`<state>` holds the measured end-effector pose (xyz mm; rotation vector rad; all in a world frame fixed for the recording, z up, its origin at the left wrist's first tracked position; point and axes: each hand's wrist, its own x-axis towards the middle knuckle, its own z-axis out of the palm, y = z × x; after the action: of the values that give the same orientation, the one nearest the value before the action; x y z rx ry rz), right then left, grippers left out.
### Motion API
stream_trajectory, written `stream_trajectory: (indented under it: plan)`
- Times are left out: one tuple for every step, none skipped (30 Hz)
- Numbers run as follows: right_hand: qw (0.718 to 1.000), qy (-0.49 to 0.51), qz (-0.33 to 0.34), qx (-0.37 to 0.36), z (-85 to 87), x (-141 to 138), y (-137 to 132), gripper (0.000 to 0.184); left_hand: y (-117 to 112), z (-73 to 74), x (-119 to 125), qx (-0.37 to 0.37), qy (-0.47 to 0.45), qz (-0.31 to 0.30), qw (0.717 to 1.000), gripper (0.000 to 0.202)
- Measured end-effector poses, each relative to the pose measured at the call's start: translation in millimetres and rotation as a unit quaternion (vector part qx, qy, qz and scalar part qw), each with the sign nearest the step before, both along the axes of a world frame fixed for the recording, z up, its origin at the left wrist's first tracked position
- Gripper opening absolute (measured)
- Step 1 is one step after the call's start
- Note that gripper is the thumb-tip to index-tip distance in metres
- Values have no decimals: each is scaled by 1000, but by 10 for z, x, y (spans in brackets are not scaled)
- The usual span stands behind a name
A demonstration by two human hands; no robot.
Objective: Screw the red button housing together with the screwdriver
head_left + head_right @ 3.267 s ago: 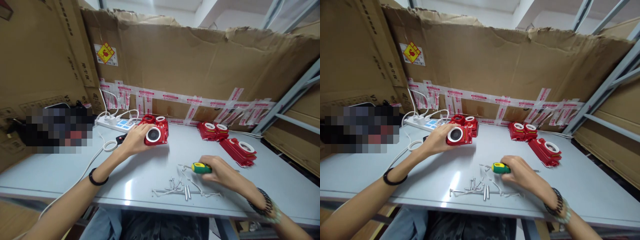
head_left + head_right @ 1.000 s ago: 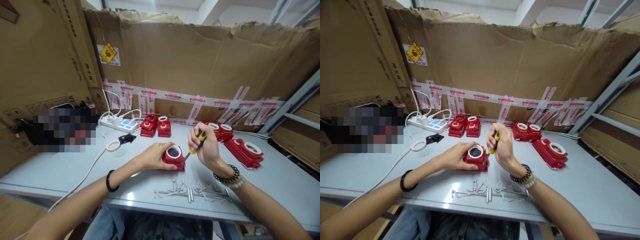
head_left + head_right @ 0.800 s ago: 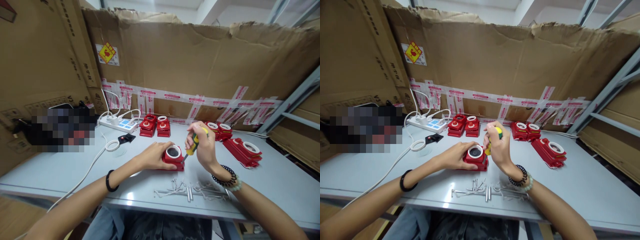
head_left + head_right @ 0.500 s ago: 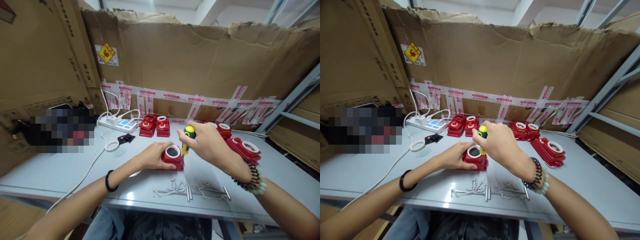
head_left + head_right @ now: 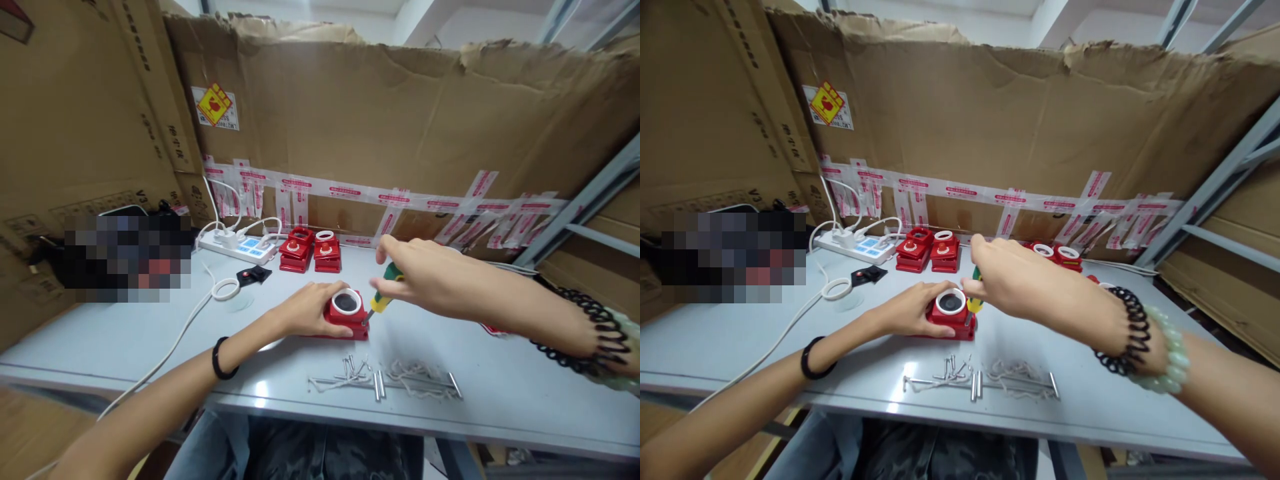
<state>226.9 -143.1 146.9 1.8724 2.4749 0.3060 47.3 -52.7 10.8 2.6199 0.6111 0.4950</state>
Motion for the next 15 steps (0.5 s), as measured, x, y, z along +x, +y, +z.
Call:
stream_trajectory:
  plan:
    - [999,-30,-10,25,-16,-17,24,39,0,1,1,1,1,2,1000,63]
    - [997,-57,-23,45,-33,-34,53,46,-1,3,2,2,3,5,1000,64]
    - [995,-73,-36,55,-45,-50,82,51,-1,4,3,2,3,8,1000,64]
    - [994,-79,-43,53,-50,-64,106,52,-1,5,3,2,4,10,1000,65]
    - [995,-76,-40,44,-46,-77,122,50,0,5,2,1,4,11,1000,66]
    - [997,-68,-25,30,-33,-88,125,45,1,5,1,0,3,10,1000,66]
    - [998,-60,0,14,-10,-99,116,39,4,3,-1,1,5,9,1000,66]
    - [998,-54,34,-1,19,-110,95,33,7,0,-3,4,6,7,1000,65]
    - [996,-50,72,-15,52,-120,66,27,10,-3,-5,8,6,6,1000,65]
    - [992,-48,109,-29,86,-129,34,23,13,-7,-6,12,6,4,1000,65]
    - [989,-47,136,-45,115,-135,5,20,16,-11,-7,15,6,4,1000,65]
    - [986,-46,148,-59,136,-136,-16,19,19,-14,-8,18,6,5,1000,65]
    - [986,-46,144,-72,146,-130,-25,20,20,-17,-8,18,7,8,1000,65]
    - [988,-47,124,-79,144,-117,-21,22,22,-19,-7,18,10,9,1000,65]
    - [991,-49,95,-79,130,-97,-5,25,22,-20,-6,16,14,10,1000,65]
